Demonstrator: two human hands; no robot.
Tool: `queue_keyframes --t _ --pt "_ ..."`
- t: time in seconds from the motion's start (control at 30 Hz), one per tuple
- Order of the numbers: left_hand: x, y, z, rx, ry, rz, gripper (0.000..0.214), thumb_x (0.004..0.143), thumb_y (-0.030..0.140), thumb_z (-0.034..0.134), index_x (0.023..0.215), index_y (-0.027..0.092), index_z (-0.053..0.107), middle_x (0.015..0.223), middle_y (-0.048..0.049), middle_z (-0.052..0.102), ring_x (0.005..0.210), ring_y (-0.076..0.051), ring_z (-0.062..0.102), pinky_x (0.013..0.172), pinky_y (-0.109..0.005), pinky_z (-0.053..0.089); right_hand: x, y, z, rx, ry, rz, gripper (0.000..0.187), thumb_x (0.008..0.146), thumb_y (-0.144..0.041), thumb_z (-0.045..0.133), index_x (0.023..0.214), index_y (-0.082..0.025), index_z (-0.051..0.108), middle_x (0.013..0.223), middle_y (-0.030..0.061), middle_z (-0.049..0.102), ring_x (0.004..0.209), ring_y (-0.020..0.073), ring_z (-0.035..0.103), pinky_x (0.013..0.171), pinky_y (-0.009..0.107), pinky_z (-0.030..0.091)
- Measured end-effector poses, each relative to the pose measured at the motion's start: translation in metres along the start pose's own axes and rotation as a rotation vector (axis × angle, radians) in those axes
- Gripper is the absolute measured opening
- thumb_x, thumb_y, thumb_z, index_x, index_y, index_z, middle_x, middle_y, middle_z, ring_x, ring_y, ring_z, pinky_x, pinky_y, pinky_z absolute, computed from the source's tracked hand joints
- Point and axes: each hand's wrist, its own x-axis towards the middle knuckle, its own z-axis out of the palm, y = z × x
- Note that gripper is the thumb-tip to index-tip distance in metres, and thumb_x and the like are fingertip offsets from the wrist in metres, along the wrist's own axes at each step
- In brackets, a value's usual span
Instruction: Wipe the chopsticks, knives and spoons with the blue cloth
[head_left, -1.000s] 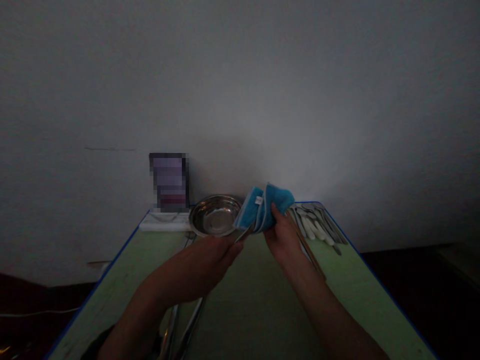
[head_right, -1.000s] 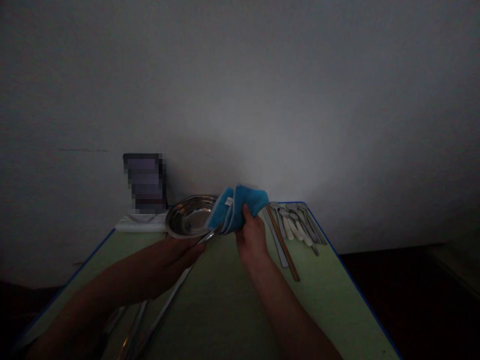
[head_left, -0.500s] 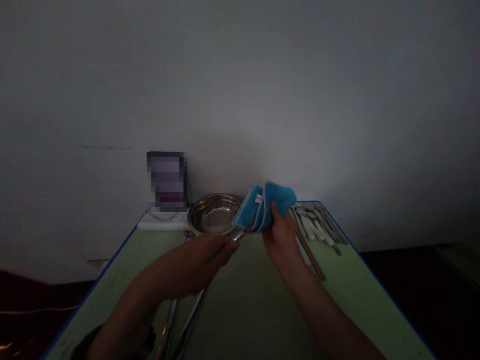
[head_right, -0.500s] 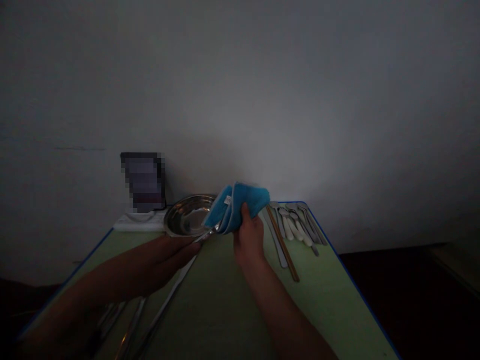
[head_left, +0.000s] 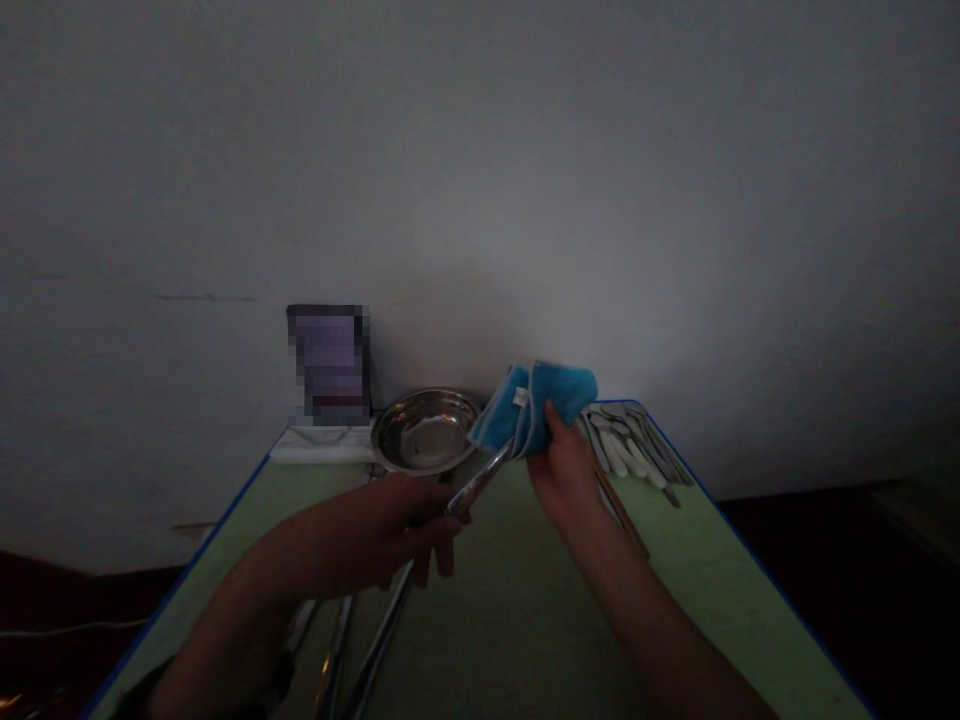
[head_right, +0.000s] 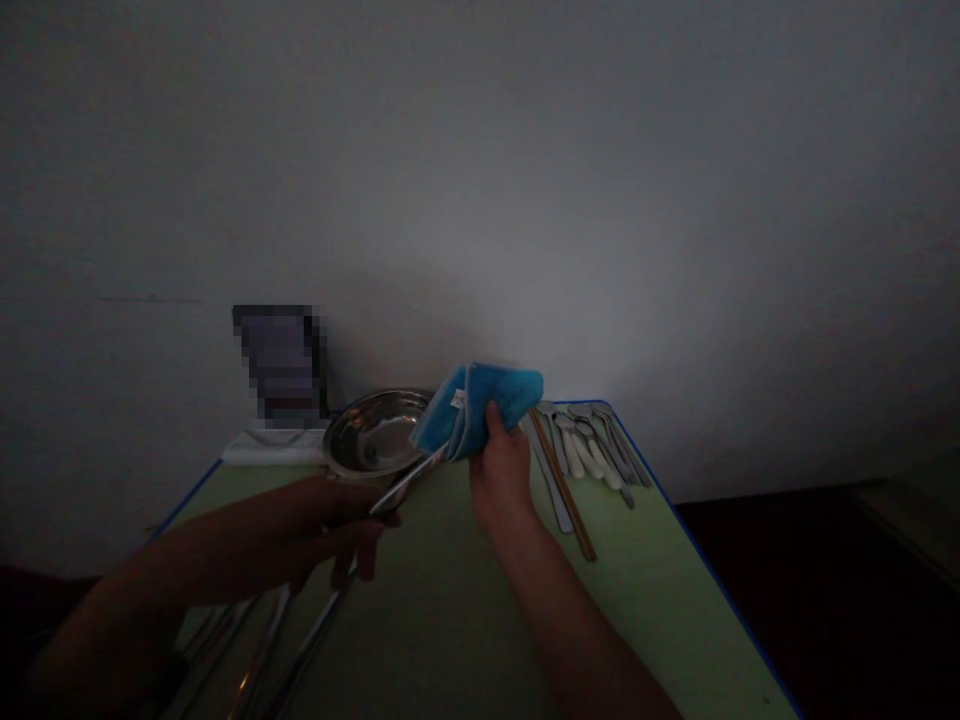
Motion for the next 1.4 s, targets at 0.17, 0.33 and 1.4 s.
queue_keyframes --t 0.17,0.33,1.4 --pt "0.009 -0.007 0.000 0.008 0.077 0.032 0.031 0.091 0.039 0.038 0.086 0.015 0.058 0.075 -0.0045 0.070 0.065 -0.015 0.066 0.048 -0.020 0.046 -0.011 0.010 0.003 -0.010 -0.043 0.045 0.010 0.075 -0.026 0.061 0.077 -0.016 0.062 0.070 -0.0022 0.068 0.060 0.0090 0.061 0.067 0.024 0.050" --pt "0.016 -0.014 -0.002 0.188 0.208 -0.054 0.045 0.088 0.049 0.040 0.064 0.016 0.058 0.056 -0.0010 0.064 0.052 -0.015 0.061 0.050 -0.023 0.043 -0.023 0.026 0.005 -0.083 -0.146 0.118 0.016 0.074 -0.032 0.061 0.076 -0.016 0.061 0.062 -0.0035 0.065 0.055 0.0099 0.057 0.064 0.025 0.048" --pt "-0.009 -0.045 -0.039 -0.131 0.466 -0.002 0.025 0.078 0.039 0.059 0.072 0.018 0.069 0.068 -0.0029 0.072 0.061 -0.016 0.063 0.055 -0.023 0.046 -0.008 -0.097 -0.024 -1.875 -1.125 -0.082 0.035 0.083 -0.046 0.048 0.074 -0.015 0.061 0.062 0.0009 0.056 0.056 0.0105 0.052 0.051 0.023 0.033"
